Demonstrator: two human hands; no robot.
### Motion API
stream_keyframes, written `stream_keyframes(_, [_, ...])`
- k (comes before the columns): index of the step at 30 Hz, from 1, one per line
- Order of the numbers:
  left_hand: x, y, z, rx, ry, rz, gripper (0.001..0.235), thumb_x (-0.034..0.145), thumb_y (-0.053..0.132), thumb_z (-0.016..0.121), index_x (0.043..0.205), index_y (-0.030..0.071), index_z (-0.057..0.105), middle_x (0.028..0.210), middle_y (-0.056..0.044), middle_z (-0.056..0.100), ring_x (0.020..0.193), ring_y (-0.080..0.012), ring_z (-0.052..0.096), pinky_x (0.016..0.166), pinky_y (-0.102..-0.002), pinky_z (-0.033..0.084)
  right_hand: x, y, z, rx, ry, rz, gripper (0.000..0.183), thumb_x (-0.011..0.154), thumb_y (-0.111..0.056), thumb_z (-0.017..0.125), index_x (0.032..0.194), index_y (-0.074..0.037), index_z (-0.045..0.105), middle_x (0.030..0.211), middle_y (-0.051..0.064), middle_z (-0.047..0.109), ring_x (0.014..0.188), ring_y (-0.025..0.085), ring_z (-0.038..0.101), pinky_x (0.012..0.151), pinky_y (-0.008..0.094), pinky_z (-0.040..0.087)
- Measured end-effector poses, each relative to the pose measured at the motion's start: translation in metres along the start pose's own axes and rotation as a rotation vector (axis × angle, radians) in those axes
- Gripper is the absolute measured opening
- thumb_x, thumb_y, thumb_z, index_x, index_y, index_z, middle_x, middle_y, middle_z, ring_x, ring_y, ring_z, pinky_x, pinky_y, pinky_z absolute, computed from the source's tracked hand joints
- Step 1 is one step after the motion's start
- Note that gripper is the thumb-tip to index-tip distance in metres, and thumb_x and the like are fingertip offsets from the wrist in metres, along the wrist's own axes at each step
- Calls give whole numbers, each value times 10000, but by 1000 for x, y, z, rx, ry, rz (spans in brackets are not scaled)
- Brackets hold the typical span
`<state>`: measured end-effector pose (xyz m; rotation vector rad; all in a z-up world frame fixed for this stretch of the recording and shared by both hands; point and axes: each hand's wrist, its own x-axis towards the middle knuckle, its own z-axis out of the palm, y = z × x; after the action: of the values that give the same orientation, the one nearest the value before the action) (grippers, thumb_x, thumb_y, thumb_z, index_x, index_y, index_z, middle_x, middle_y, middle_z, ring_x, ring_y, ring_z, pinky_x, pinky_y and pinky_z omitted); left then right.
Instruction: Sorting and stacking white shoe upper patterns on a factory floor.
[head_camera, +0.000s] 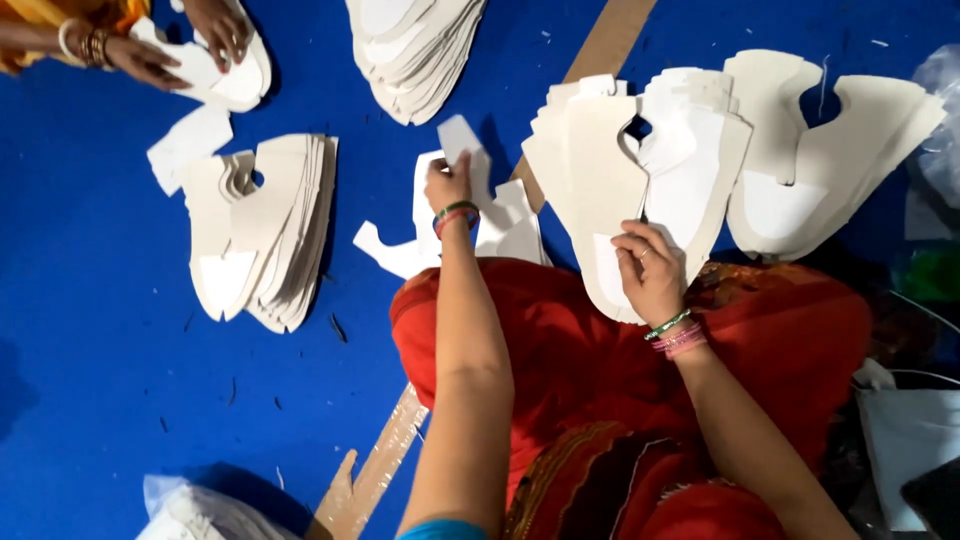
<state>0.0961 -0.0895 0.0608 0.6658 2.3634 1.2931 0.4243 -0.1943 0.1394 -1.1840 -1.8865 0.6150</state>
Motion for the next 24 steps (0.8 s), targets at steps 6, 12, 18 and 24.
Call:
stream_keyframes(6, [-62,12,2,829,-666,-110,668,766,523,879,1248,107,676,1292,-129,645,1220,-355,615,947,-456,569,-4,9,4,31,19,37,122,943,21,684,1051,-16,728,1255,103,666,899,215,705,683,291,582])
stream_keyframes(12, [-50,-2,9,881,-796,164,624,673,435,937,1183,118,766,1217,-114,730,1136,-254,693,953,-359,551,-6,16,5,101,34,38,133,954,10,665,1074,-11,720,1281,107,652,976,230,705,746,289,590])
stream_keyframes(18, [-36,50,-62,-374,-627,-6,467,792,246,924,884,-47,572,803,-117,743,664,-221,723,557,-366,586,-5,19,5,95,14,42,136,941,-2,671,1066,-9,722,1282,110,655,1001,230,707,776,298,604])
stream_keyframes(24, [-1,18,-73,-50,-508,38,512,794,225,860,1217,16,662,896,-79,768,745,-209,745,591,-329,600,-4,9,-1,-56,-9,-44,119,908,20,703,1016,-16,736,1228,115,691,1027,265,694,841,363,596])
